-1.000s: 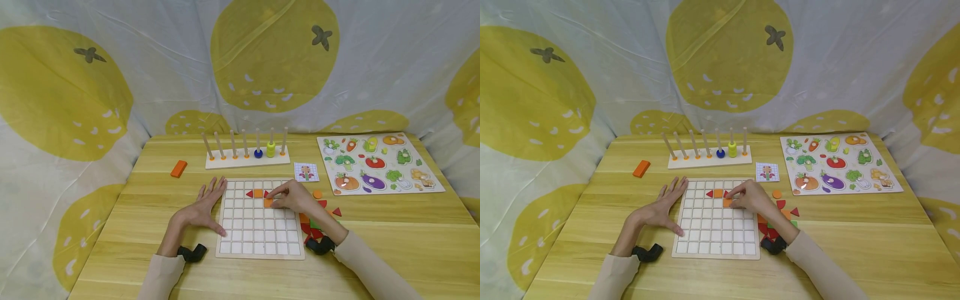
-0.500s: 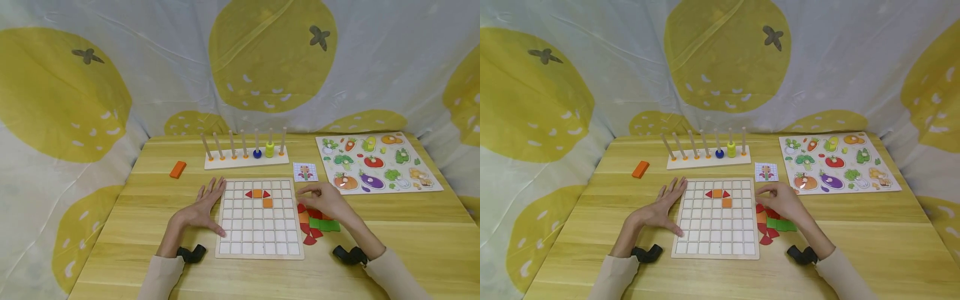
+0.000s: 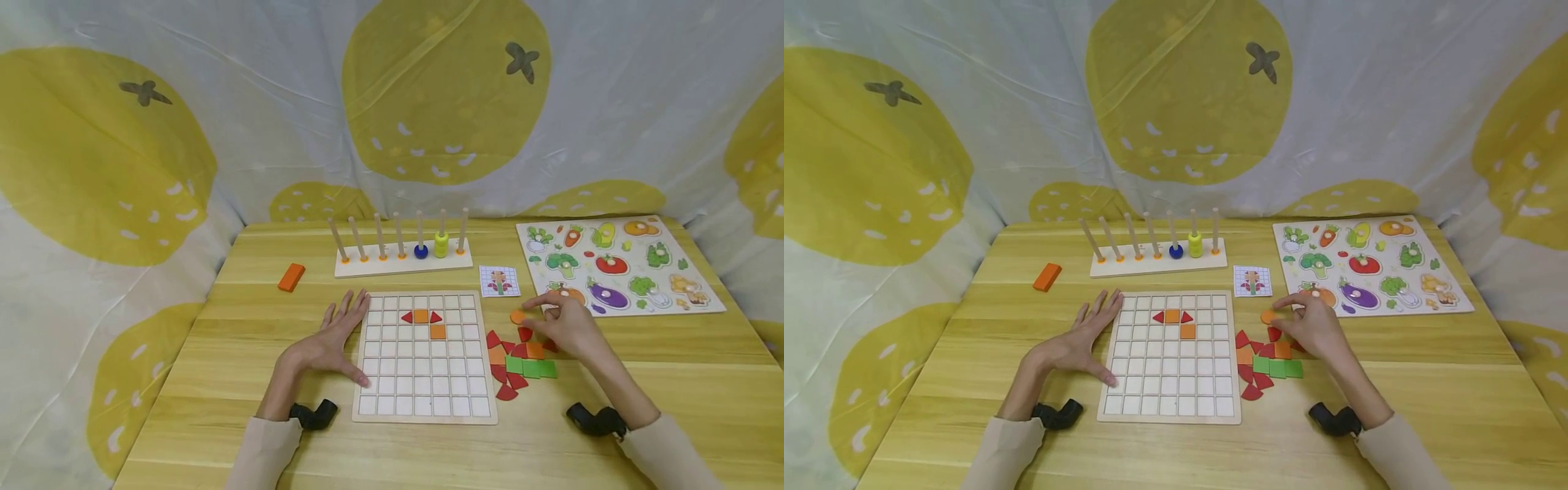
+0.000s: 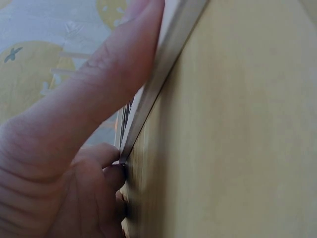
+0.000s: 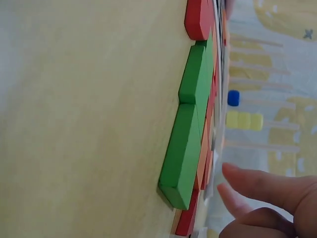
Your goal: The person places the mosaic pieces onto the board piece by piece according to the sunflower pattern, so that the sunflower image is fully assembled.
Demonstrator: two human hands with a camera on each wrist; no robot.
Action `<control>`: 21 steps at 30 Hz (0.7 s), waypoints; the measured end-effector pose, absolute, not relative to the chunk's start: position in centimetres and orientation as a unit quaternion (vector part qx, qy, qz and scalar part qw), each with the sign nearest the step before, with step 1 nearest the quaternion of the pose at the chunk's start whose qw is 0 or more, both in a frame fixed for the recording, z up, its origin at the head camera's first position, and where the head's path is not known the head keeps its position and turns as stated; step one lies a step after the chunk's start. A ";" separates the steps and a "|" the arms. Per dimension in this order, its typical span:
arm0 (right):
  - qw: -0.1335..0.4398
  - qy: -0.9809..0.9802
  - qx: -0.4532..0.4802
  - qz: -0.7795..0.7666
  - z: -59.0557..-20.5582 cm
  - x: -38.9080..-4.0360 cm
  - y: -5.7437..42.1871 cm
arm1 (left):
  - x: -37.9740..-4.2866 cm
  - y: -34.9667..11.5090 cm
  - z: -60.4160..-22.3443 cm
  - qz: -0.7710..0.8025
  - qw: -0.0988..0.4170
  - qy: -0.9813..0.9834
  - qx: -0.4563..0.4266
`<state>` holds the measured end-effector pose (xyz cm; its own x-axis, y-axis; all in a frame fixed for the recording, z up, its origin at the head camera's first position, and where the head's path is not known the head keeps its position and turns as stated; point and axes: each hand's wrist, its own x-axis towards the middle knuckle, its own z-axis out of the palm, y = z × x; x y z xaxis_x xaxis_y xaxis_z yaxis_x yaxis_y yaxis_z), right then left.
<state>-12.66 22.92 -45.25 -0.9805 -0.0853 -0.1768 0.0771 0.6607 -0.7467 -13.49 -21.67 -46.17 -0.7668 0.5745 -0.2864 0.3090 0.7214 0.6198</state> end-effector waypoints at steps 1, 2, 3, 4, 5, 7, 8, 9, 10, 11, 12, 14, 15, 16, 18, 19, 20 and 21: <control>0.102 0.905 -0.004 -0.413 -45.2 -12.7 22.9 | -13.5 -21.7 -46.2 0.281 0.235 0.897 0.246; 0.107 0.904 -0.005 -0.413 -45.3 -12.8 22.9 | -13.5 -21.7 -46.2 0.282 0.234 0.897 0.247; 0.112 0.904 -0.007 -0.413 -45.3 -12.8 22.9 | -13.5 -21.6 -46.2 0.281 0.234 0.898 0.247; 0.118 0.903 -0.008 -0.414 -45.3 -12.9 22.8 | -13.5 -21.6 -46.2 0.282 0.232 0.897 0.249; 0.124 0.902 -0.009 -0.414 -45.3 -12.9 22.8 | -13.5 -21.6 -46.2 0.282 0.233 0.897 0.249; 0.133 0.900 -0.009 -0.414 -45.3 -13.1 22.7 | -13.5 -21.6 -46.2 0.281 0.233 0.897 0.250; 0.137 0.900 -0.009 -0.413 -45.3 -13.1 22.6 | -13.5 -21.6 -46.2 0.282 0.234 0.896 0.251; 0.140 0.901 -0.009 -0.411 -45.3 -13.2 22.5 | -13.5 -21.6 -46.2 0.281 0.235 0.896 0.251; 0.143 0.901 -0.008 -0.410 -45.3 -13.3 22.5 | -13.5 -21.6 -46.2 0.280 0.236 0.896 0.251; 0.145 0.901 -0.009 -0.408 -45.3 -13.3 22.4 | -13.5 -21.6 -46.2 0.281 0.236 0.896 0.251; 0.148 0.902 -0.010 -0.406 -45.3 -13.4 22.3 | -13.5 -21.6 -46.2 0.280 0.237 0.896 0.251; 0.154 0.900 -0.012 -0.407 -45.4 -13.6 22.0 | -13.5 -21.6 -46.2 0.278 0.239 0.897 0.249; 0.157 0.899 -0.013 -0.409 -45.4 -13.6 21.9 | -13.5 -21.6 -46.2 0.276 0.239 0.897 0.248; 0.160 0.898 -0.014 -0.410 -45.4 -13.7 21.8 | -13.5 -21.6 -46.2 0.277 0.239 0.897 0.247; 0.163 0.897 -0.016 -0.411 -45.4 -13.7 21.6 | -13.5 -21.6 -46.2 0.275 0.239 0.898 0.246; 0.164 0.896 -0.017 -0.412 -45.4 -13.7 21.6 | -13.5 -21.6 -46.2 0.275 0.238 0.898 0.247; 0.165 0.896 -0.017 -0.412 -45.4 -13.7 21.5 | -13.5 -21.6 -46.2 0.274 0.237 0.899 0.247; 0.165 0.896 -0.017 -0.412 -45.4 -13.7 21.5 | -13.5 -21.6 -46.2 0.274 0.236 0.899 0.247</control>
<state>-13.71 21.51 -45.40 -0.9451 -0.1659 -0.2815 0.1056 0.6602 -0.7436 -13.45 -21.55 -46.21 -0.7664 0.5738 -0.2887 0.3147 0.7272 0.6100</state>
